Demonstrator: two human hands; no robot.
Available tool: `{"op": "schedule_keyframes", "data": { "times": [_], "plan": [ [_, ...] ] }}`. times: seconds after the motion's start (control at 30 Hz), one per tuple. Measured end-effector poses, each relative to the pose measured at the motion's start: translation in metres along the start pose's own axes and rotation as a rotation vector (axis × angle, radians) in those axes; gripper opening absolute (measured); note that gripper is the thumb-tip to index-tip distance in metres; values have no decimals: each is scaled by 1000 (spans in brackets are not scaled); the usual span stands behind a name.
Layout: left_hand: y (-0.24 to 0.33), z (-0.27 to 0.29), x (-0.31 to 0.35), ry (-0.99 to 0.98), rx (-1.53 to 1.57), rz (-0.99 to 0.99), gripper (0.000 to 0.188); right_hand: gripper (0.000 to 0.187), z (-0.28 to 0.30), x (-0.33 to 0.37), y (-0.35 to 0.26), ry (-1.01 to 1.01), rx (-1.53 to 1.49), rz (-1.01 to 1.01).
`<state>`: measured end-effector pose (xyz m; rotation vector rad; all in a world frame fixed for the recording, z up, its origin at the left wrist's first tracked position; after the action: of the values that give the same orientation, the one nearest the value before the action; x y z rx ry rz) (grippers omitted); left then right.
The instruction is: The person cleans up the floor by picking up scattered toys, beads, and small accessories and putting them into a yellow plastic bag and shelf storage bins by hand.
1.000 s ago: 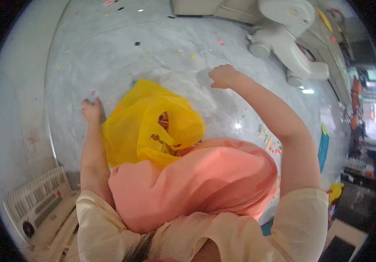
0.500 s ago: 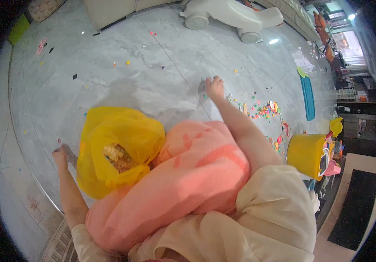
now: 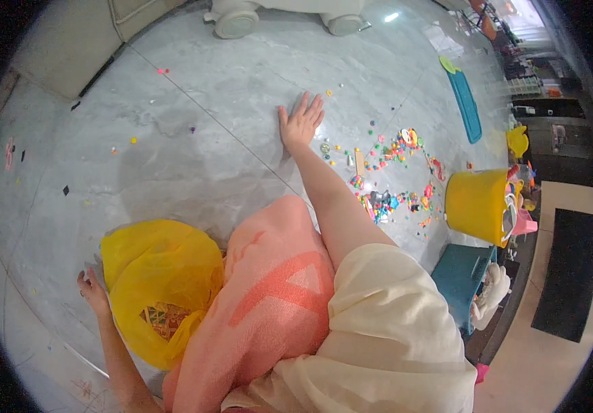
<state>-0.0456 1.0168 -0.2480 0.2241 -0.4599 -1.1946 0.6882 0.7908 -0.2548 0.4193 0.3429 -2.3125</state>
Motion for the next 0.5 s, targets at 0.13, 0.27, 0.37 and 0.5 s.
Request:
{"op": "schedule_keyframes", "data": {
  "times": [0.13,0.27,0.37,0.5],
  "plan": [
    [26,-25,8,-215,248,18,53,86,-11,-23,44,24,22,-71],
    [24,-45,-8,-360,360,89,46,84,-29,-49,103,10,-21,-153],
    [24,-56,-16,-366,290,171,44,82,-37,-66,142,5,-34,-167],
    [28,-58,-10,-350,276,227,41,76,-43,-74,154,-89,-130,-71]
  ]
}}
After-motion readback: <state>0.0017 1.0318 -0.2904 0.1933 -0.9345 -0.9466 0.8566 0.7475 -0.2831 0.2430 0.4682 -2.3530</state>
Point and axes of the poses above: each hand's wrist, its own x-axis away from the middle knuckle, its own z-axis out of the back of the hand, y = z × x, the point moved 6 cm from there along -x, towards the middle knuckle, and after that the axes turned 13 degrees about z, right-handed, at the moved point
